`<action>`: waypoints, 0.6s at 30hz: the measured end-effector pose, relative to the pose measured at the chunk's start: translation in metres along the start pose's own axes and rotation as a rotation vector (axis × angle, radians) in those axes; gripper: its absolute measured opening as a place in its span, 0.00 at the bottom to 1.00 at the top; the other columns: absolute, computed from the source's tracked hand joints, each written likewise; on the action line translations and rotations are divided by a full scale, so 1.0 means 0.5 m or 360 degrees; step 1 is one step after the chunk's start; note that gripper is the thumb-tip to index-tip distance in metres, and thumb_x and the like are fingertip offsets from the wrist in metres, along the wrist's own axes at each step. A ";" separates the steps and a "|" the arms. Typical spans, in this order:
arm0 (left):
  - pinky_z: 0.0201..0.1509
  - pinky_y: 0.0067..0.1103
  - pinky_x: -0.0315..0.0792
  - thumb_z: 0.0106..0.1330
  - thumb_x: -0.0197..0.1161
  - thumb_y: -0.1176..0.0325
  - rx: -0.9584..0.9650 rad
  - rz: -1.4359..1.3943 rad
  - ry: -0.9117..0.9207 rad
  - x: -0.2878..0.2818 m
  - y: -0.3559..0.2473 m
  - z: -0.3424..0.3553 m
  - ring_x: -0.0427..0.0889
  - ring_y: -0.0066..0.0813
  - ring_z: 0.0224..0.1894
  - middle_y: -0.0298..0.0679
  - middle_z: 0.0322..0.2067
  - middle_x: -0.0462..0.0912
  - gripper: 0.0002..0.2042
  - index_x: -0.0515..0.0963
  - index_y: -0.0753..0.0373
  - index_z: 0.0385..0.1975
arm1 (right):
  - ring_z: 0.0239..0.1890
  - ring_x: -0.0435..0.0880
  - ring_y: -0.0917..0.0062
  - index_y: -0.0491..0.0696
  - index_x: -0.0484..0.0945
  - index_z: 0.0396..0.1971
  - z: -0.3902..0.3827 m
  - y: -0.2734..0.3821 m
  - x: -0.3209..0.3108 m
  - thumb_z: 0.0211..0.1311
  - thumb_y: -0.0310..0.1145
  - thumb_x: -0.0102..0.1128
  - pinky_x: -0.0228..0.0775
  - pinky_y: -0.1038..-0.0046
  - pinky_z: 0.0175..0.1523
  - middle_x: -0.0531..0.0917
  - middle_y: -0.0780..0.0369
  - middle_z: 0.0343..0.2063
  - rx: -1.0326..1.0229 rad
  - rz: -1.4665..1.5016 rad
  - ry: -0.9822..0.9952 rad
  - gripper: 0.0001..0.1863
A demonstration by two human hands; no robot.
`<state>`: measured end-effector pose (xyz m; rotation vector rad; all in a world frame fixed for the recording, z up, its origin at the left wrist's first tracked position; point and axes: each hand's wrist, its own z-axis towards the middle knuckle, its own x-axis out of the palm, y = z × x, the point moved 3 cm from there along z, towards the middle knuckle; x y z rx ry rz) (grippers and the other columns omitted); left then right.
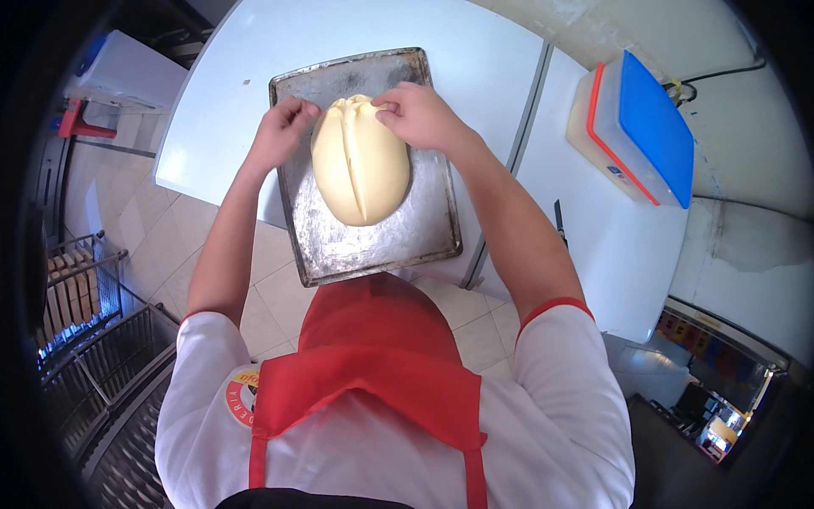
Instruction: The person scores round dough balls on metal trays using a small blade and their fingers, then slides the trays into a rack in a bakery.
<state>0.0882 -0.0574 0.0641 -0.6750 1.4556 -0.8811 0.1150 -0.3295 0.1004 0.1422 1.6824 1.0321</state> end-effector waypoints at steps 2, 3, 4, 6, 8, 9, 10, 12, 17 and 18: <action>0.43 0.27 0.74 0.69 0.67 0.59 0.0096 0.0094 0.0101 0.005 -0.008 -0.039 0.76 0.31 0.32 0.39 0.34 0.79 0.14 0.87 0.60 0.48 | 0.38 0.81 0.71 0.49 0.86 0.53 0.016 0.016 0.013 0.65 0.40 0.67 0.76 0.68 0.47 0.80 0.61 0.37 -0.0027 -0.0075 0.0072 0.18; 0.43 0.28 0.74 0.68 0.68 0.58 0.0088 0.0177 0.0142 0.004 -0.030 -0.047 0.76 0.32 0.32 0.39 0.34 0.79 0.15 0.87 0.60 0.48 | 0.38 0.81 0.70 0.50 0.86 0.53 0.021 0.023 0.016 0.65 0.40 0.68 0.75 0.67 0.47 0.80 0.61 0.36 -0.0040 -0.0121 0.0111 0.19; 0.42 0.28 0.75 0.66 0.69 0.57 0.0080 0.0259 0.0185 0.005 -0.049 -0.051 0.77 0.33 0.32 0.39 0.34 0.79 0.16 0.87 0.60 0.48 | 0.39 0.82 0.69 0.50 0.87 0.52 0.023 0.029 0.019 0.64 0.41 0.68 0.75 0.67 0.48 0.80 0.61 0.37 -0.0033 -0.0207 0.0160 0.19; 0.40 0.25 0.72 0.66 0.70 0.61 0.0101 0.0320 0.0176 0.003 -0.063 -0.054 0.74 0.28 0.32 0.35 0.34 0.76 0.15 0.87 0.60 0.49 | 0.41 0.82 0.67 0.50 0.87 0.52 0.031 0.048 0.020 0.62 0.43 0.70 0.75 0.65 0.49 0.81 0.60 0.37 -0.0039 -0.0389 0.0270 0.21; 0.39 0.26 0.71 0.65 0.71 0.63 0.0133 0.0360 0.0163 0.003 -0.076 -0.056 0.74 0.28 0.33 0.34 0.33 0.75 0.15 0.87 0.60 0.49 | 0.42 0.83 0.65 0.50 0.87 0.52 0.034 0.060 0.020 0.59 0.44 0.72 0.75 0.64 0.51 0.81 0.60 0.38 -0.0034 -0.0443 0.0344 0.22; 0.39 0.28 0.72 0.65 0.71 0.63 0.0155 0.0370 0.0153 0.003 -0.083 -0.058 0.76 0.30 0.33 0.36 0.33 0.76 0.15 0.87 0.61 0.49 | 0.42 0.83 0.64 0.50 0.87 0.52 0.034 0.061 0.022 0.58 0.44 0.74 0.75 0.64 0.51 0.81 0.60 0.38 -0.0029 -0.0471 0.0381 0.23; 0.40 0.30 0.73 0.64 0.71 0.63 0.0177 0.0379 0.0144 0.006 -0.090 -0.059 0.78 0.32 0.34 0.37 0.33 0.77 0.15 0.87 0.61 0.48 | 0.42 0.83 0.64 0.49 0.87 0.51 0.034 0.059 0.023 0.58 0.43 0.74 0.75 0.63 0.52 0.81 0.60 0.38 -0.0028 -0.0463 0.0374 0.23; 0.41 0.33 0.74 0.64 0.71 0.63 0.0245 0.0484 0.0141 0.018 -0.102 -0.055 0.80 0.38 0.34 0.40 0.33 0.78 0.14 0.86 0.63 0.46 | 0.43 0.84 0.62 0.48 0.87 0.49 0.037 0.047 0.025 0.58 0.41 0.74 0.75 0.63 0.52 0.83 0.59 0.38 -0.0027 -0.0443 0.0356 0.21; 0.42 0.35 0.75 0.65 0.70 0.64 0.0469 0.0744 -0.0131 0.056 -0.089 -0.055 0.81 0.44 0.32 0.43 0.33 0.79 0.13 0.85 0.66 0.43 | 0.45 0.86 0.57 0.44 0.88 0.42 0.035 0.042 0.053 0.62 0.38 0.70 0.76 0.59 0.54 0.86 0.54 0.42 -0.0046 -0.0484 0.0171 0.14; 0.42 0.34 0.75 0.65 0.70 0.65 0.0494 0.0711 -0.0228 0.057 -0.086 -0.061 0.81 0.43 0.32 0.43 0.33 0.79 0.13 0.85 0.66 0.43 | 0.45 0.86 0.56 0.44 0.88 0.41 0.031 0.046 0.053 0.63 0.37 0.69 0.76 0.58 0.55 0.87 0.52 0.43 -0.0041 -0.0488 0.0123 0.13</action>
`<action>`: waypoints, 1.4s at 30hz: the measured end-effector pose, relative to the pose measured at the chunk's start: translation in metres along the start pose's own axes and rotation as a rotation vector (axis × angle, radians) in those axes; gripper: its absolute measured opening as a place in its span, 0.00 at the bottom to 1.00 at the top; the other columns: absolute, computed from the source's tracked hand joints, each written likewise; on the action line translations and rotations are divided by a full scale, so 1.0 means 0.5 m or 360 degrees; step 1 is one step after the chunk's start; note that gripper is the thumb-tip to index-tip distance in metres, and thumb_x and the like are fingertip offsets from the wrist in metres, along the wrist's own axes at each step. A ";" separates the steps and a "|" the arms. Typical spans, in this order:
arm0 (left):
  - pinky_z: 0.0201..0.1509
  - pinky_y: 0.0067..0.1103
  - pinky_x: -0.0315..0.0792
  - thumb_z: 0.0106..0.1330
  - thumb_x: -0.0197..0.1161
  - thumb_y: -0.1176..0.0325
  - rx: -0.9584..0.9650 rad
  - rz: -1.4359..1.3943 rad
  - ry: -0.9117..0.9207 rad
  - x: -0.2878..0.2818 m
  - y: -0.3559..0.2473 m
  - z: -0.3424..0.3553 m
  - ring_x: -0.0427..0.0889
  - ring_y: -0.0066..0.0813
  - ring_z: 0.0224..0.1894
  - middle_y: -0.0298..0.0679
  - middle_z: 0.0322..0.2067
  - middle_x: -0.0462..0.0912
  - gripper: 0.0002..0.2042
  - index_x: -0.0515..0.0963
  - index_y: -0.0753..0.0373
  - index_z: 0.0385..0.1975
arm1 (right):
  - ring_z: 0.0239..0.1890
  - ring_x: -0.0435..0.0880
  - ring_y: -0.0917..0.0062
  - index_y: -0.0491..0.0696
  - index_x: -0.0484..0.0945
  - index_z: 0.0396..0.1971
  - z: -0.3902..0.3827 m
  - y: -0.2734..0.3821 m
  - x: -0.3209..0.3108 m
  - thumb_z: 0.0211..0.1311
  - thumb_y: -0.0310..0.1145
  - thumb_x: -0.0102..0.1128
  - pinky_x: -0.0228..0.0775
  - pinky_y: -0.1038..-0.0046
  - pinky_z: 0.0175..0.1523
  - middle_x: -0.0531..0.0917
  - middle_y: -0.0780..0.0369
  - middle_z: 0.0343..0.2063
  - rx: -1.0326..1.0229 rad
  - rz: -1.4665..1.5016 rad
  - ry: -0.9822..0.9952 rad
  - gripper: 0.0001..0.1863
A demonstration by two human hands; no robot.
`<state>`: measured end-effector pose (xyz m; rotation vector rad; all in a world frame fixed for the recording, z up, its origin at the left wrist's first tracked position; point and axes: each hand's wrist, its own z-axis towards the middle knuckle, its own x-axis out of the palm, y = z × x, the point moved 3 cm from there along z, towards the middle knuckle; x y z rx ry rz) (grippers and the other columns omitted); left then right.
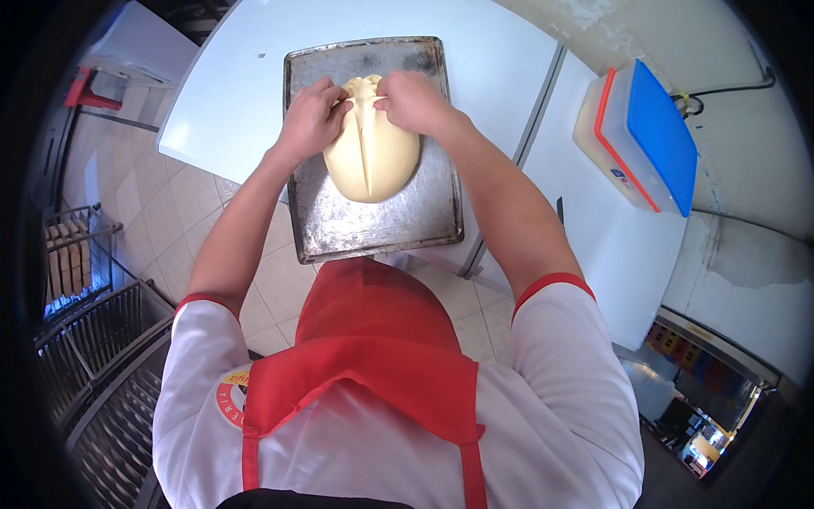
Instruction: The person scores round dough balls on metal trays using a small blade and their fingers, then slides the trays into a rack in a bakery.
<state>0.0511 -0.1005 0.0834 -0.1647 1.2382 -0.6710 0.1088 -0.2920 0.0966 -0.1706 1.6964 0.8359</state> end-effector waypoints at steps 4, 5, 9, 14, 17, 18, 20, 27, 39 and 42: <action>0.39 0.30 0.75 0.65 0.71 0.65 -0.0410 -0.0368 0.0032 -0.006 0.008 -0.021 0.79 0.37 0.31 0.42 0.32 0.77 0.14 0.85 0.65 0.47 | 0.48 0.84 0.57 0.44 0.87 0.46 -0.026 -0.007 -0.009 0.63 0.39 0.69 0.75 0.59 0.55 0.84 0.53 0.43 -0.0079 0.0211 -0.0173 0.17; 0.39 0.30 0.74 0.65 0.71 0.65 -0.0461 -0.0399 0.0010 -0.019 0.001 -0.031 0.79 0.36 0.31 0.42 0.33 0.78 0.16 0.85 0.64 0.49 | 0.49 0.83 0.58 0.45 0.86 0.48 -0.044 0.000 -0.016 0.63 0.39 0.69 0.75 0.59 0.56 0.83 0.54 0.43 -0.0093 0.0269 -0.0227 0.18; 0.37 0.29 0.75 0.63 0.73 0.64 -0.0347 -0.0416 0.0045 -0.057 -0.030 -0.074 0.78 0.33 0.30 0.40 0.35 0.78 0.19 0.85 0.62 0.54 | 0.45 0.84 0.61 0.45 0.84 0.53 -0.104 0.028 -0.043 0.61 0.41 0.71 0.75 0.62 0.53 0.81 0.56 0.43 -0.0115 0.0038 -0.0042 0.23; 0.41 0.31 0.75 0.64 0.71 0.65 -0.0228 -0.0067 0.0145 -0.027 -0.065 -0.082 0.82 0.41 0.34 0.44 0.34 0.80 0.15 0.86 0.64 0.48 | 0.48 0.84 0.58 0.45 0.87 0.47 -0.104 0.030 0.004 0.64 0.37 0.67 0.75 0.59 0.54 0.83 0.55 0.42 -0.0160 -0.0067 -0.0159 0.16; 0.40 0.32 0.75 0.66 0.69 0.65 -0.0113 0.0140 -0.0069 -0.009 -0.061 -0.086 0.82 0.45 0.35 0.45 0.34 0.81 0.13 0.86 0.65 0.45 | 0.48 0.84 0.57 0.45 0.88 0.45 -0.099 0.039 0.019 0.65 0.35 0.65 0.75 0.58 0.54 0.85 0.55 0.42 -0.0084 -0.0057 -0.0164 0.13; 0.39 0.32 0.75 0.66 0.69 0.66 -0.0124 0.0128 -0.0120 -0.003 -0.056 -0.090 0.82 0.44 0.34 0.44 0.34 0.81 0.13 0.86 0.65 0.45 | 0.47 0.84 0.56 0.45 0.88 0.44 -0.100 0.042 0.020 0.65 0.34 0.65 0.75 0.58 0.54 0.85 0.55 0.42 -0.0059 -0.0039 -0.0173 0.12; 0.38 0.33 0.75 0.66 0.69 0.66 -0.0143 0.0101 -0.0215 -0.004 -0.059 -0.096 0.81 0.41 0.33 0.43 0.33 0.81 0.12 0.86 0.65 0.45 | 0.47 0.84 0.55 0.44 0.87 0.45 -0.105 0.042 0.019 0.64 0.35 0.66 0.74 0.58 0.55 0.84 0.54 0.41 -0.0021 0.0051 -0.0217 0.13; 0.38 0.31 0.75 0.65 0.70 0.65 -0.0316 -0.0206 -0.0111 -0.061 -0.110 -0.156 0.81 0.36 0.33 0.41 0.37 0.81 0.14 0.87 0.64 0.47 | 0.45 0.84 0.56 0.44 0.87 0.46 -0.207 0.073 0.000 0.61 0.38 0.69 0.75 0.59 0.54 0.84 0.53 0.40 -0.0081 0.0146 -0.0361 0.17; 0.46 0.33 0.73 0.64 0.71 0.64 -0.0443 -0.0143 -0.0242 0.015 -0.115 -0.190 0.82 0.40 0.37 0.41 0.36 0.81 0.13 0.87 0.61 0.46 | 0.42 0.85 0.56 0.43 0.88 0.42 -0.210 0.064 0.064 0.61 0.34 0.69 0.76 0.59 0.49 0.84 0.54 0.37 -0.0019 0.0155 -0.0503 0.13; 0.48 0.31 0.71 0.63 0.71 0.64 -0.0574 -0.0442 -0.0326 -0.005 -0.133 -0.224 0.81 0.38 0.38 0.40 0.36 0.81 0.14 0.87 0.61 0.46 | 0.41 0.84 0.56 0.44 0.88 0.45 -0.246 0.070 0.060 0.60 0.36 0.71 0.77 0.59 0.49 0.84 0.55 0.36 -0.0072 0.0265 -0.0594 0.16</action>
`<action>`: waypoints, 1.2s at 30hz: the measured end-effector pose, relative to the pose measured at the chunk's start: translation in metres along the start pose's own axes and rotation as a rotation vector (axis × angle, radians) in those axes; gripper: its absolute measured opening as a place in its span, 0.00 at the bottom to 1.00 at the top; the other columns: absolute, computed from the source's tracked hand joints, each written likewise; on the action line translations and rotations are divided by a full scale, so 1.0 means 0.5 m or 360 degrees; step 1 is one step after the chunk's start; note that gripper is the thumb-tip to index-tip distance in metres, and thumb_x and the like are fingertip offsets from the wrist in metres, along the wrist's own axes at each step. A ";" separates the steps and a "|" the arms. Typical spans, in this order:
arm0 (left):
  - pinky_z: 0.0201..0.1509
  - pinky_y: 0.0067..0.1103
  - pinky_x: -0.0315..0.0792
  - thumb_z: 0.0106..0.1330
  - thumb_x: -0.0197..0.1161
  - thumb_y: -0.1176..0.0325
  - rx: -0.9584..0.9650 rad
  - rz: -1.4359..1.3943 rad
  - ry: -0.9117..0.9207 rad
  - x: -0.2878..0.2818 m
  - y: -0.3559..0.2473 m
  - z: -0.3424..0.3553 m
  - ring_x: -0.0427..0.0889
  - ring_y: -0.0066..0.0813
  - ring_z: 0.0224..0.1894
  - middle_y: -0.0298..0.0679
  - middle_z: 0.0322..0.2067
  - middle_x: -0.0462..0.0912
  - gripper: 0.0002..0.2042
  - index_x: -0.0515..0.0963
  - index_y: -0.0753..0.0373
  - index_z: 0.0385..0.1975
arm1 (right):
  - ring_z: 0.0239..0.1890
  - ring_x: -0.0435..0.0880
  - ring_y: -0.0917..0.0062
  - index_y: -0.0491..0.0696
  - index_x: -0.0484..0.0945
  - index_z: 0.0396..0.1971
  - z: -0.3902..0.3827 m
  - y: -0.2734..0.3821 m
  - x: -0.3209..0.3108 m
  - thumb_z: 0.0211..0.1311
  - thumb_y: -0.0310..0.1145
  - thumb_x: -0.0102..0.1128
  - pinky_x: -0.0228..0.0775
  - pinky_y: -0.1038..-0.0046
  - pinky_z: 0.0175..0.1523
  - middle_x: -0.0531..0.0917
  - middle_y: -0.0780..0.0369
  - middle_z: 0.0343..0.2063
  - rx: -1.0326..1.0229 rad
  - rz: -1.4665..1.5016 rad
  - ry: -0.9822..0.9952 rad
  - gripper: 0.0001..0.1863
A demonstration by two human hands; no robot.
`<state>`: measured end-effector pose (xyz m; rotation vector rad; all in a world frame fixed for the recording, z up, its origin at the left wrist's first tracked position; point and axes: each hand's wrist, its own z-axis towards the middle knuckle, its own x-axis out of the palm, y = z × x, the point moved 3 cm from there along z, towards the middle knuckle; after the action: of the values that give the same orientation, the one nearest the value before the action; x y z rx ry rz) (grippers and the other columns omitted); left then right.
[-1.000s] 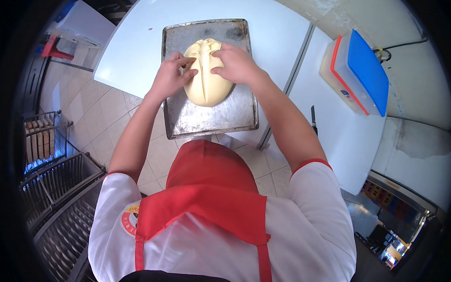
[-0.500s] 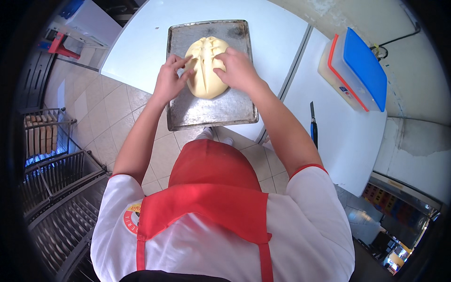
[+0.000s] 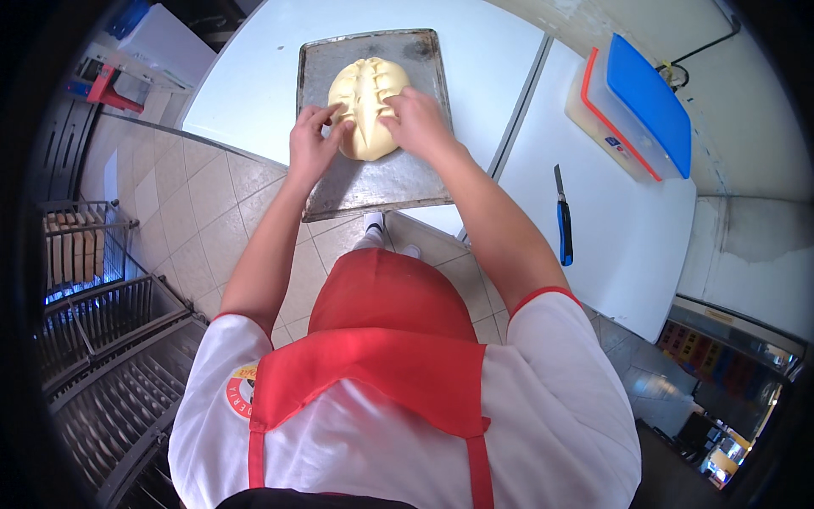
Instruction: The person scores round dough balls on metal trays using a small blade and their fingers, then slides the trays into a rack in a bakery.
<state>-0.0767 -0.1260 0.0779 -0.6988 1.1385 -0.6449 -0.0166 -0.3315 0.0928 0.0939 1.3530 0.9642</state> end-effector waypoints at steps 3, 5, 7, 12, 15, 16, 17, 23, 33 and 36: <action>0.48 0.30 0.71 0.63 0.71 0.64 0.0199 0.0088 -0.0104 -0.014 -0.016 -0.041 0.81 0.37 0.37 0.39 0.35 0.80 0.14 0.87 0.60 0.47 | 0.38 0.84 0.61 0.44 0.87 0.48 -0.054 0.029 -0.015 0.58 0.37 0.73 0.77 0.61 0.47 0.82 0.56 0.35 -0.0001 -0.0054 -0.0003 0.19; 0.47 0.30 0.71 0.63 0.71 0.63 0.0286 0.0221 0.0054 -0.005 -0.004 -0.059 0.81 0.37 0.36 0.38 0.35 0.80 0.14 0.86 0.60 0.47 | 0.39 0.84 0.59 0.44 0.87 0.45 -0.068 0.035 -0.003 0.58 0.36 0.73 0.75 0.59 0.49 0.83 0.56 0.35 -0.0028 -0.0084 -0.0114 0.17; 0.45 0.31 0.71 0.63 0.72 0.62 0.0354 0.0395 0.0034 0.014 -0.001 -0.061 0.81 0.38 0.37 0.38 0.34 0.80 0.13 0.87 0.59 0.45 | 0.40 0.84 0.58 0.45 0.88 0.42 -0.078 0.037 0.013 0.58 0.35 0.72 0.73 0.58 0.50 0.83 0.56 0.35 -0.0058 -0.0134 -0.0197 0.14; 0.44 0.32 0.69 0.63 0.72 0.62 0.0343 0.0468 -0.0160 0.053 0.018 -0.054 0.81 0.39 0.36 0.38 0.32 0.80 0.11 0.88 0.59 0.42 | 0.40 0.83 0.56 0.45 0.86 0.35 -0.052 0.012 0.059 0.59 0.31 0.70 0.72 0.58 0.50 0.83 0.56 0.34 -0.0061 -0.0075 -0.0202 0.07; 0.43 0.34 0.71 0.61 0.73 0.64 0.0164 0.0252 -0.0256 0.057 0.013 -0.065 0.81 0.39 0.35 0.40 0.31 0.80 0.11 0.88 0.60 0.41 | 0.39 0.83 0.55 0.44 0.86 0.32 -0.065 0.001 0.063 0.60 0.30 0.69 0.72 0.57 0.50 0.83 0.55 0.33 0.0037 0.0048 -0.0247 0.05; 0.42 0.34 0.71 0.60 0.74 0.64 0.0044 0.0098 -0.0242 0.056 0.014 -0.073 0.81 0.39 0.35 0.40 0.31 0.80 0.12 0.88 0.60 0.41 | 0.40 0.83 0.55 0.45 0.86 0.34 -0.074 -0.001 0.063 0.59 0.31 0.69 0.72 0.57 0.51 0.83 0.55 0.34 0.0030 0.0099 -0.0296 0.06; 0.42 0.34 0.72 0.59 0.75 0.64 -0.0073 -0.0055 -0.0221 0.055 0.012 -0.081 0.81 0.39 0.35 0.40 0.31 0.80 0.12 0.87 0.61 0.41 | 0.41 0.83 0.55 0.45 0.85 0.36 -0.087 -0.005 0.063 0.59 0.32 0.70 0.72 0.57 0.51 0.83 0.55 0.36 0.0028 0.0152 -0.0348 0.08; 0.40 0.31 0.70 0.56 0.78 0.62 0.0235 0.0277 -0.0295 0.042 0.018 -0.147 0.79 0.33 0.33 0.36 0.31 0.79 0.15 0.88 0.58 0.43 | 0.47 0.81 0.58 0.49 0.82 0.47 -0.179 0.043 0.098 0.56 0.37 0.74 0.70 0.57 0.52 0.80 0.58 0.44 0.0128 0.0032 -0.0440 0.19; 0.40 0.34 0.64 0.59 0.72 0.64 0.0510 0.0599 -0.0261 0.113 0.008 -0.107 0.80 0.38 0.32 0.35 0.27 0.80 0.04 0.86 0.55 0.31 | 0.39 0.82 0.57 0.47 0.81 0.35 -0.148 0.004 0.161 0.60 0.32 0.69 0.69 0.54 0.47 0.82 0.57 0.31 0.0296 -0.0081 -0.0564 0.07; 0.41 0.34 0.66 0.59 0.72 0.65 0.0482 0.0398 -0.0242 0.095 0.017 -0.122 0.80 0.39 0.36 0.36 0.27 0.80 0.04 0.85 0.56 0.29 | 0.38 0.83 0.57 0.46 0.82 0.37 -0.161 0.009 0.144 0.59 0.31 0.69 0.71 0.56 0.44 0.81 0.57 0.29 0.0374 0.0234 -0.0487 0.08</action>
<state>-0.1198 -0.1670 0.0279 -0.3338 0.9428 -0.5265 -0.0936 -0.3205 0.0176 0.5060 1.1808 0.8684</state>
